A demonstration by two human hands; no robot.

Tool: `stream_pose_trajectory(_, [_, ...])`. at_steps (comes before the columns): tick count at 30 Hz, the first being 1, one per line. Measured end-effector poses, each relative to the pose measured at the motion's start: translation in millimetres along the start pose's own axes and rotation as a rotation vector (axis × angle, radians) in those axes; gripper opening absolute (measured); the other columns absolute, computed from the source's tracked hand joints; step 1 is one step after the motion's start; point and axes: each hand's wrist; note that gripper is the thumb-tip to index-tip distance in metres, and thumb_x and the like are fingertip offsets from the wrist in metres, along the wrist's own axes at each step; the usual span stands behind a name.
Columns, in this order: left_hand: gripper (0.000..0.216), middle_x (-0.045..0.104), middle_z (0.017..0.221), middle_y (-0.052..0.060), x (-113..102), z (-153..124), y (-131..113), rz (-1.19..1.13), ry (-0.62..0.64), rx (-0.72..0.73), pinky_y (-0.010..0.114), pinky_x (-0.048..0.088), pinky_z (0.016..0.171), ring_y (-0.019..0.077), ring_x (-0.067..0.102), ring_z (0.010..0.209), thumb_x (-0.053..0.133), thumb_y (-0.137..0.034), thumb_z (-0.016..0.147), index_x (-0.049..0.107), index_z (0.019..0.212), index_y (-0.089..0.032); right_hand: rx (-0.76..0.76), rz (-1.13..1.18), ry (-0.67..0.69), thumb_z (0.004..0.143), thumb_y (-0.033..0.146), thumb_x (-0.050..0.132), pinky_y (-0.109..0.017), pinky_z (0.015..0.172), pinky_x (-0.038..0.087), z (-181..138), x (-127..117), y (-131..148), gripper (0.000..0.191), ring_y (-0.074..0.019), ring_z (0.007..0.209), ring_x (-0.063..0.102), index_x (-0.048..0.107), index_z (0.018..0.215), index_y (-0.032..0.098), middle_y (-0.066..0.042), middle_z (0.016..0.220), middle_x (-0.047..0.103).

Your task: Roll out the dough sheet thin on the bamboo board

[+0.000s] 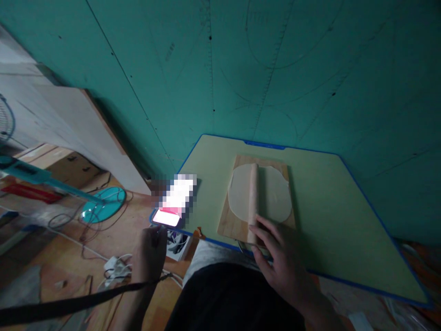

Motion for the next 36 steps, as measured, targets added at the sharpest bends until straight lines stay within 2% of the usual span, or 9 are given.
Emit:
stream_pose_trajectory(6, [0.033, 0.065, 0.065, 0.003, 7, 4, 13, -0.045, -0.108, -0.025, 0.029, 0.049, 0.053, 0.0228, 0.065, 0.062, 0.056, -0.053, 0.071, 0.06, 0.083, -0.022, -0.002, -0.028, -0.004, 0.096, 0.019, 0.053, -0.042, 0.095, 0.06, 1, 0, 1, 0.033, -0.0267, 0.12, 0.065, 0.059, 0.128, 0.022, -0.013, 0.134, 0.064])
stream_pose_trajectory(13, [0.043, 0.059, 0.06, -0.002, -2, -3, 46, -0.037, -0.105, 0.065, 0.026, 0.045, 0.051, 0.0169, 0.06, 0.053, 0.054, -0.051, 0.084, 0.065, 0.106, -0.016, -0.004, -0.055, 0.013, 0.097, 0.019, 0.051, -0.04, 0.095, 0.059, -1, 2, -1, 0.035, -0.0255, 0.123, 0.063, 0.057, 0.131, 0.022, -0.013, 0.136, 0.062])
stream_pose_trajectory(16, [0.049, 0.069, 0.069, 0.002, -20, 2, 67, -0.13, -0.106, -0.044, 0.03, 0.052, 0.059, 0.0213, 0.069, 0.065, 0.054, -0.059, 0.084, 0.064, 0.107, -0.017, -0.026, -0.088, -0.002, 0.097, 0.024, 0.052, -0.045, 0.094, 0.058, -3, 4, -7, 0.035, -0.0286, 0.122, 0.063, 0.058, 0.131, 0.023, -0.012, 0.137, 0.062])
stream_pose_trajectory(21, [0.051, 0.078, 0.082, 0.01, -59, 22, 108, -0.169, -0.079, -0.217, 0.035, 0.057, 0.067, 0.0294, 0.075, 0.084, 0.063, -0.067, 0.069, 0.064, 0.091, -0.022, -0.116, -0.127, -0.023, 0.099, 0.03, 0.051, -0.044, 0.09, 0.057, -2, 6, -14, 0.031, -0.0291, 0.117, 0.063, 0.059, 0.128, 0.021, -0.014, 0.133, 0.062])
stream_pose_trajectory(23, [0.051, 0.078, 0.077, 0.011, -64, 26, 123, -0.167, -0.068, -0.268, 0.034, 0.056, 0.061, 0.03, 0.075, 0.079, 0.065, -0.069, 0.064, 0.064, 0.085, -0.022, -0.139, -0.132, -0.034, 0.1, 0.03, 0.05, -0.042, 0.089, 0.056, -1, 6, -15, 0.03, -0.0285, 0.116, 0.064, 0.06, 0.127, 0.02, -0.014, 0.131, 0.063])
stream_pose_trajectory(26, [0.053, 0.077, 0.069, 0.012, -52, 28, 139, -0.185, -0.004, -0.334, 0.032, 0.053, 0.049, 0.0279, 0.072, 0.062, 0.065, -0.07, 0.059, 0.061, 0.078, -0.021, -0.154, -0.144, -0.056, 0.101, 0.032, 0.05, -0.043, 0.087, 0.055, -1, 7, -17, 0.029, -0.0293, 0.115, 0.064, 0.06, 0.126, 0.02, -0.014, 0.13, 0.063])
stream_pose_trajectory(31, [0.048, 0.076, 0.07, 0.01, -15, 52, 140, -0.205, 0.082, -0.35, 0.03, 0.055, 0.049, 0.0239, 0.072, 0.056, 0.065, -0.063, 0.069, 0.062, 0.083, -0.018, -0.149, -0.148, -0.052, 0.1, 0.031, 0.05, -0.042, 0.086, 0.056, -2, 9, -19, 0.03, -0.0285, 0.114, 0.065, 0.061, 0.127, 0.022, -0.013, 0.131, 0.063])
stream_pose_trajectory(33, [0.044, 0.076, 0.077, 0.009, -17, 70, 133, -0.185, 0.072, -0.333, 0.029, 0.056, 0.051, 0.022, 0.072, 0.059, 0.065, -0.055, 0.078, 0.064, 0.096, -0.014, -0.135, -0.143, -0.037, 0.1, 0.031, 0.05, -0.041, 0.085, 0.058, -3, 9, -18, 0.033, -0.0277, 0.115, 0.065, 0.06, 0.129, 0.022, -0.013, 0.133, 0.062])
stream_pose_trajectory(36, [0.038, 0.073, 0.09, 0.009, -38, 89, 121, -0.123, 0.015, -0.278, 0.03, 0.057, 0.057, 0.0183, 0.071, 0.064, 0.058, -0.043, 0.094, 0.062, 0.112, -0.01, -0.103, -0.146, 0.001, 0.098, 0.03, 0.052, -0.042, 0.088, 0.058, -4, 7, -15, 0.035, -0.0282, 0.117, 0.065, 0.06, 0.132, 0.023, -0.012, 0.137, 0.061])
Point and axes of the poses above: each hand's wrist, its own z-axis towards the middle knuckle, its own x-axis out of the palm, y = z × x
